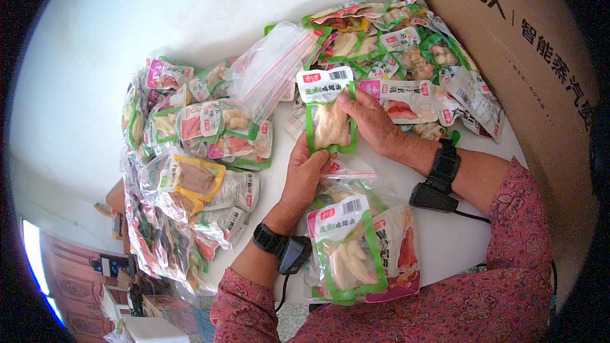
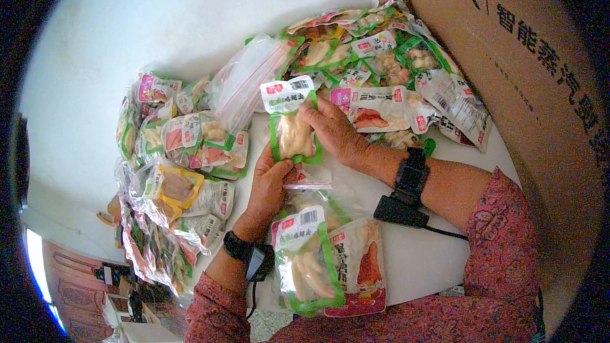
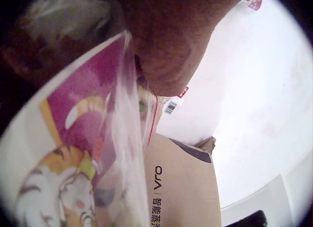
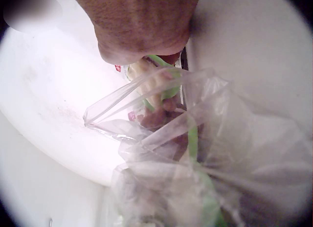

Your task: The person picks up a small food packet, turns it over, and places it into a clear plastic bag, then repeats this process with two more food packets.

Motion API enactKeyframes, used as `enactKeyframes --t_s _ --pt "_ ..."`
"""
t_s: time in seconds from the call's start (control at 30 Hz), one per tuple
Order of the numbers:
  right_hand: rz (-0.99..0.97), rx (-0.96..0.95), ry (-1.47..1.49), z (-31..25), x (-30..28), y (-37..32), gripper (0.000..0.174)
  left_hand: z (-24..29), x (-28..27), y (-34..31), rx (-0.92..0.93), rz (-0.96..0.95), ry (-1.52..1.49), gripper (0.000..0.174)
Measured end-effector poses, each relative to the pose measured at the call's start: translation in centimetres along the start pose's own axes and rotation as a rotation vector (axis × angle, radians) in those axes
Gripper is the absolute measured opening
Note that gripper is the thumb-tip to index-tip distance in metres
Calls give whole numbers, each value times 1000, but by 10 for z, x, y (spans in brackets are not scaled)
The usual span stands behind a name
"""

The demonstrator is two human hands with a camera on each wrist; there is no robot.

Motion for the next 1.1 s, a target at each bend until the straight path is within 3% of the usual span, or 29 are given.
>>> enactKeyframes --t_s 0.4,0.5,0.57,0.6,0.67,0.77,0.83,0.97,1.1 --pt "-15 10 36 14 0 7 38 3 2 0 15 45 2 44" --pt "4 -81 36 3 -1 5 35 5 -6 1 67 74 -46 39" --pt "10 101 4 12 -2 2 32 4 -11 3 102 78 -96 36" --pt "10 101 4 13 -1 3 32 5 -21 2 143 176 -81 35" --pt "37 -101 10 -2 -2 3 32 10 -29 0 186 274 -64 34" --pt "-66 -95 -125 1 9 6 40 17 -25 -1 226 266 -157 33" --pt "-115 -101 -122 -3 15 1 44 23 -19 -3 232 243 73 40" --pt "-211 -31 16 -8 25 -5 53 22 -12 1 234 200 96 50" --pt "-175 10 46 -7 21 -6 54 22 5 -3 219 71 181 59"
Point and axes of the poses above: each hand's wrist, its own y-axis towards the middle knuckle, its own x-axis out of the palm, z = x × y, the point moved 10 cm from there along y, towards the middle knuckle, and after that the axes turned 7 degrees about x, right-handed, at the moved point
